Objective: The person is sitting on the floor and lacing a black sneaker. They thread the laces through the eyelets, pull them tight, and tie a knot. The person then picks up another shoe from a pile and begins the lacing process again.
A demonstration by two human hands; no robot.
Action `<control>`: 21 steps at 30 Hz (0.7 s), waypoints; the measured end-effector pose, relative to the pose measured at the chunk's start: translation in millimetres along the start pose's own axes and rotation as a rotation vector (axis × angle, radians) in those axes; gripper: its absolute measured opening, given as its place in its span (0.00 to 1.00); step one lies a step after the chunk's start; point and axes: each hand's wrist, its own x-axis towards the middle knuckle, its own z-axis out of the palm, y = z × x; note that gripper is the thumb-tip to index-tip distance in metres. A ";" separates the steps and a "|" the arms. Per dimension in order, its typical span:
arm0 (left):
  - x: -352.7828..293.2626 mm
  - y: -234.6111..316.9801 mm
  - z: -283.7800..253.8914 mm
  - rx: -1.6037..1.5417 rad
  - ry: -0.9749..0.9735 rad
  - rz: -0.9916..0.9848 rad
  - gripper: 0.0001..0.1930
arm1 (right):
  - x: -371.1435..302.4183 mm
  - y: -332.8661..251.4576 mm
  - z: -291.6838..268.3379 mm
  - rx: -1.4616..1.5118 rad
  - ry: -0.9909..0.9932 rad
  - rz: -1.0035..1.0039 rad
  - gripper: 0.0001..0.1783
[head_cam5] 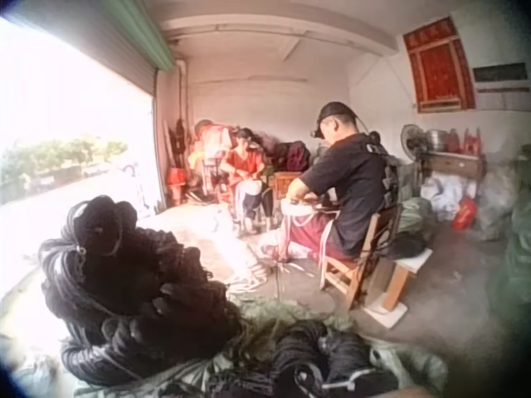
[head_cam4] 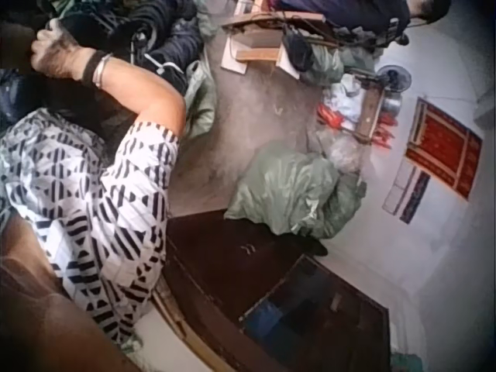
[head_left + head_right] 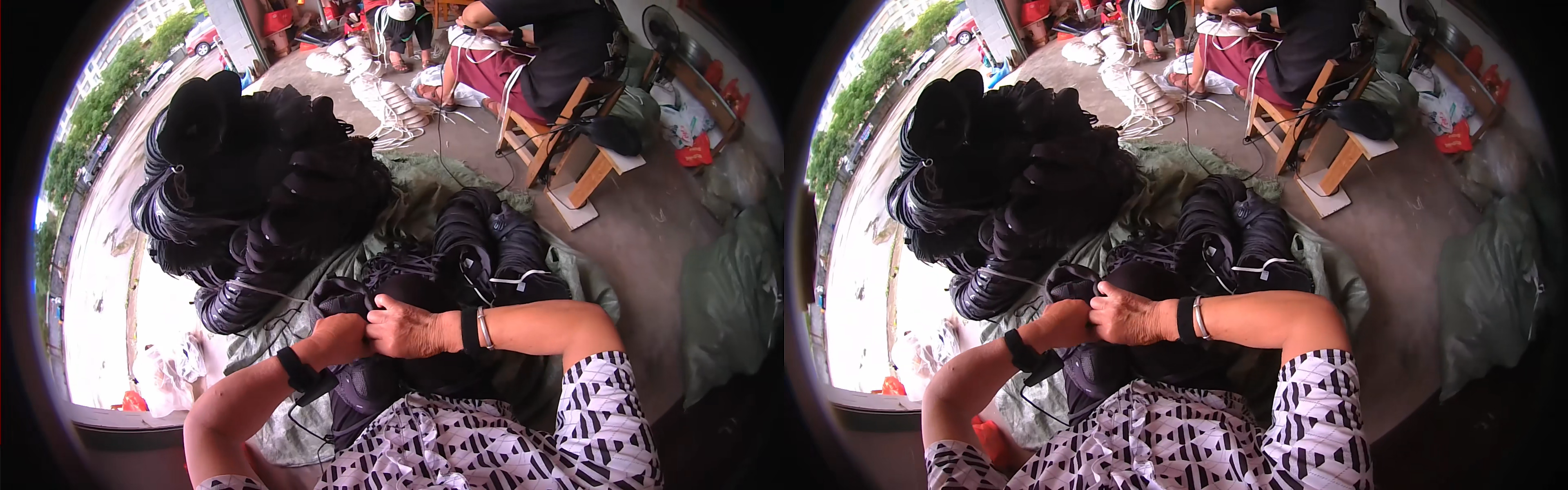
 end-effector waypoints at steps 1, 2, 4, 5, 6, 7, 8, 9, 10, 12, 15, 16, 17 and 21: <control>1.2 0.6 0.7 0.027 -0.019 0.003 0.18 | -2.0 0.3 0.6 0.001 0.009 -0.003 0.02; 0.6 2.4 -0.2 0.037 -0.007 0.014 0.18 | -5.3 0.6 2.0 0.002 0.018 -0.007 0.02; -2.3 6.3 -0.9 0.058 0.016 0.036 0.17 | -8.2 0.2 1.5 0.021 0.007 0.016 0.03; -2.9 5.4 2.1 0.056 0.042 0.066 0.18 | -8.3 -0.1 -0.2 0.039 -0.012 0.043 0.03; -4.7 3.0 6.4 0.054 0.068 0.096 0.19 | -8.4 -0.8 -1.3 0.058 -0.032 0.068 0.04; -6.4 0.9 9.0 0.053 0.097 0.124 0.20 | -9.1 -0.3 -2.7 0.076 -0.030 0.075 0.04; -9.2 -0.5 12.8 0.038 0.130 0.119 0.18 | -9.7 -0.1 -3.7 0.095 -0.027 0.080 0.04; -12.8 -2.1 17.5 0.022 0.164 0.111 0.17 | -9.5 -0.3 -4.1 0.115 -0.024 0.084 0.04; -14.2 -4.2 18.8 0.010 0.198 0.107 0.15 | -9.6 0.4 -5.1 0.135 -0.026 0.089 0.06; -33.4 -9.3 3.5 -0.389 0.329 0.060 0.11 | -11.8 0.4 -5.2 0.173 -0.032 0.117 0.08; -69.3 -23.3 -7.3 -1.102 0.429 -0.145 0.07 | -9.5 -1.1 -7.2 0.213 -0.020 0.116 0.10; -78.4 -32.6 -4.1 -1.106 0.411 -0.134 0.06 | -4.4 -4.9 -7.4 0.311 -0.039 0.151 0.09; -81.8 -31.4 2.4 -1.071 0.481 -0.126 0.05 | 3.6 -11.4 -7.8 0.408 -0.060 0.186 0.09; -81.0 -13.3 17.3 -0.831 0.751 0.012 0.02 | 45.3 -33.1 -9.0 0.805 -0.188 0.532 0.10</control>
